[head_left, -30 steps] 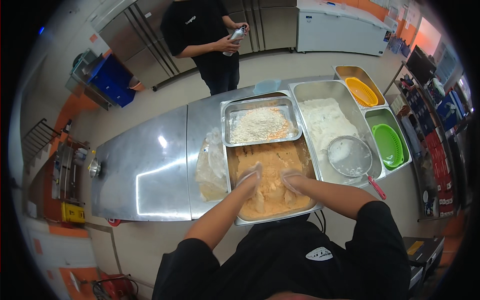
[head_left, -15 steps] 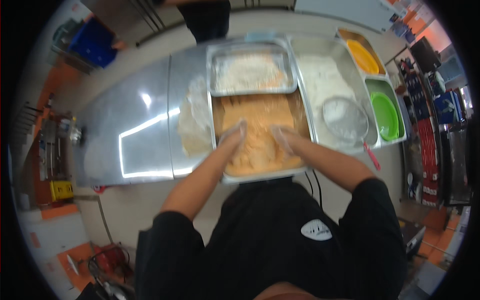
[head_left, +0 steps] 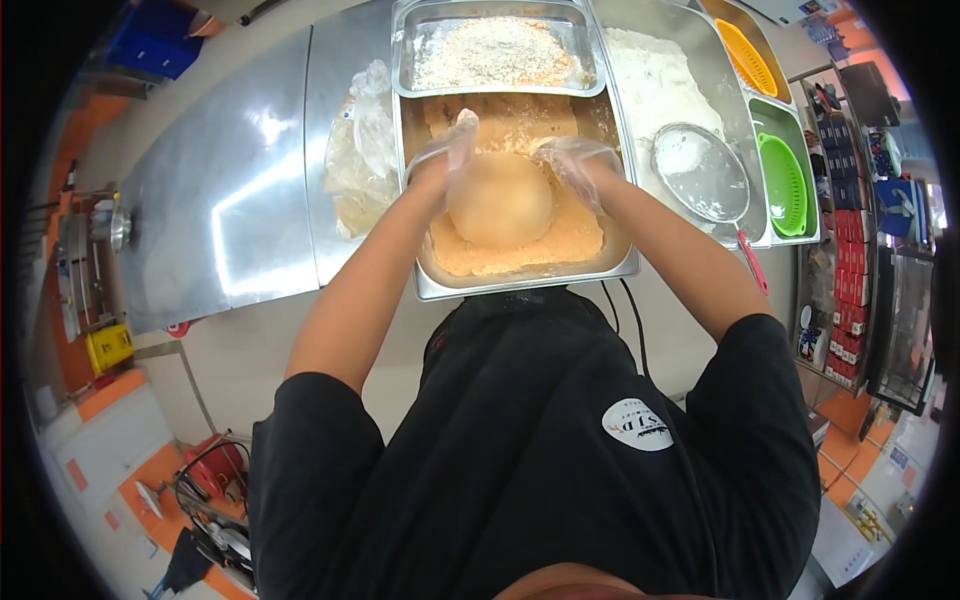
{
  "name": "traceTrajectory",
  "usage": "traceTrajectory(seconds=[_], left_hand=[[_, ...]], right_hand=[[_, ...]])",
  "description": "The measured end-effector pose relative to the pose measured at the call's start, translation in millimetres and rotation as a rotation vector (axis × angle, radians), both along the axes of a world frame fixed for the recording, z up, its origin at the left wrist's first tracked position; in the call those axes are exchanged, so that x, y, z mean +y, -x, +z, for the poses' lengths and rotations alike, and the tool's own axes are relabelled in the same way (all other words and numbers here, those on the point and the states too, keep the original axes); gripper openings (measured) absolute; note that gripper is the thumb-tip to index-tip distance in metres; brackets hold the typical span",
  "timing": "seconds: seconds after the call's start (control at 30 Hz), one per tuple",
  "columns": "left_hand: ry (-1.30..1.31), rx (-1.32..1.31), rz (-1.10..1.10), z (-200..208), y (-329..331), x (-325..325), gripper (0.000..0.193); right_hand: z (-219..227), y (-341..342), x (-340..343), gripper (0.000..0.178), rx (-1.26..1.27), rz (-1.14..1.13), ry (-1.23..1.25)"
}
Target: The person prepares pieces of chicken by dredging them in a dry flour mixture, then coats them in a wet orange batter, and finally dredges them back through the flour before placing them into a wok of hot oil to fry. The person also uses a hand-held sieve to filter out clumps from the flour tray.
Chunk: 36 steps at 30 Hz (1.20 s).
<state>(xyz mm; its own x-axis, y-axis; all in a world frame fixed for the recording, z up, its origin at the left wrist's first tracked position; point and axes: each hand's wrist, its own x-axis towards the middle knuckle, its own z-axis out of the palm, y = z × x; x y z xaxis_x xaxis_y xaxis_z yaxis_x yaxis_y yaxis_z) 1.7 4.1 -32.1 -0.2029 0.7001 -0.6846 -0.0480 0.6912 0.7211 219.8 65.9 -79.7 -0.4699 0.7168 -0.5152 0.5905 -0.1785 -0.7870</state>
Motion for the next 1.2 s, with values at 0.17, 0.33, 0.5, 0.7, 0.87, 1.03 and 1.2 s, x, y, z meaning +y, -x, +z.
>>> traceTrajectory(seconds=[0.17, 0.33, 0.5, 0.7, 0.87, 1.03, 1.2], left_hand=[[-0.066, 0.086, -0.351, -53, -18, -18, 0.079], [0.138, -0.352, 0.253, -42, -14, -10, 0.043], [0.068, -0.185, -0.040, -6, 10, -14, 0.043], [0.028, 0.731, -0.630, -53, -34, -28, 0.062], [0.129, 0.118, 0.037, -45, -40, -30, 0.057], [0.079, 0.074, -0.143, 28, -32, -27, 0.059], [-0.136, 0.480, -0.286, 58, -25, -41, 0.063]], right_hand=[[-70, 24, -30, 0.024, 0.329, -0.481, 0.270], [-4, 51, -38, 0.039, 0.144, -0.405, 0.309], [77, 24, -20, 0.040, -0.479, 0.420, -0.341], [-17, 26, -41, 0.030, -0.541, 0.438, -0.254], [11, 60, -66, 0.028, 0.303, -0.530, 0.471], [53, 37, -54, 0.032, 0.114, -0.270, 0.075], [119, 25, -51, 0.036, -0.401, 0.496, -0.711]])
